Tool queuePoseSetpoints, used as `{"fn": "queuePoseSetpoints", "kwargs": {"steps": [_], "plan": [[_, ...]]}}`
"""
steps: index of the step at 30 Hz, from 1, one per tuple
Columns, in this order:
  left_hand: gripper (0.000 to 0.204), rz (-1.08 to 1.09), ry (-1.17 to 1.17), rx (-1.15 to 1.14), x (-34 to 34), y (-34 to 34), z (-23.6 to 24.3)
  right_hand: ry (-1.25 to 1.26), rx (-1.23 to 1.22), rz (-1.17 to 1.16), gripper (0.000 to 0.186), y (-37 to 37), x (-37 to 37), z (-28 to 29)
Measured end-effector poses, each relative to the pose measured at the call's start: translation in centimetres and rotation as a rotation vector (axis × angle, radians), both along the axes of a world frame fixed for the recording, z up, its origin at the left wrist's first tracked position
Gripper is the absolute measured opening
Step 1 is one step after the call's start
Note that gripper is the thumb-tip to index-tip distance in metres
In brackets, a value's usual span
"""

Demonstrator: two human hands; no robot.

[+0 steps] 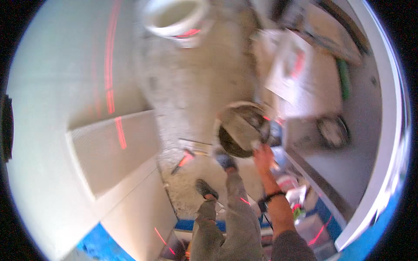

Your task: Installing large tiles on a wall using mortar, a trowel, and a laser level for alignment.

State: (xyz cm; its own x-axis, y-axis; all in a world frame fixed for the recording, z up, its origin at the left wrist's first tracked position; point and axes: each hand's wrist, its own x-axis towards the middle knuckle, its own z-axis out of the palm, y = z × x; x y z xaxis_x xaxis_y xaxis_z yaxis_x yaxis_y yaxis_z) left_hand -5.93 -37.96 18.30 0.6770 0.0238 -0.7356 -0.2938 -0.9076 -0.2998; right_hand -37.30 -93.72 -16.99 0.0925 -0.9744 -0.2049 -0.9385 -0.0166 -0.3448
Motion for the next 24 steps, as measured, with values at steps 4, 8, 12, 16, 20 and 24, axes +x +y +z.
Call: {"fn": "queuePoseSetpoints", "kwargs": {"steps": [4, 8, 12, 16, 20, 24], "plan": [[0.059, -0.192, -0.094, -0.181, -4.8, 14.7, 10.6, -0.080, -0.180, 0.224, 0.045, -0.1, -6.1, 3.4], [0.050, 0.344, -0.141, 0.121, -10.1, 9.3, 12.5, -0.064, 0.018, 0.483, 0.035, -3.0, 6.4, 19.8], [0.059, 0.510, -0.420, -0.008, -9.7, 6.9, 15.5, -0.328, -0.297, 0.946, 0.031, -3.6, 12.9, 26.5], [0.079, 0.443, -1.021, -0.185, -11.0, 17.3, 15.9, -0.539, -0.268, 1.326, 0.032, 0.3, 24.0, 37.4], [0.074, 0.371, -1.491, -0.414, 0.2, 22.6, 24.0, -0.743, -0.281, 1.619, 0.030, 6.4, 33.3, 45.8], [0.061, 0.020, -1.918, -0.298, 11.9, 21.0, 41.1, -0.802, -0.289, 1.791, 0.031, 14.8, 40.1, 52.9]]}}
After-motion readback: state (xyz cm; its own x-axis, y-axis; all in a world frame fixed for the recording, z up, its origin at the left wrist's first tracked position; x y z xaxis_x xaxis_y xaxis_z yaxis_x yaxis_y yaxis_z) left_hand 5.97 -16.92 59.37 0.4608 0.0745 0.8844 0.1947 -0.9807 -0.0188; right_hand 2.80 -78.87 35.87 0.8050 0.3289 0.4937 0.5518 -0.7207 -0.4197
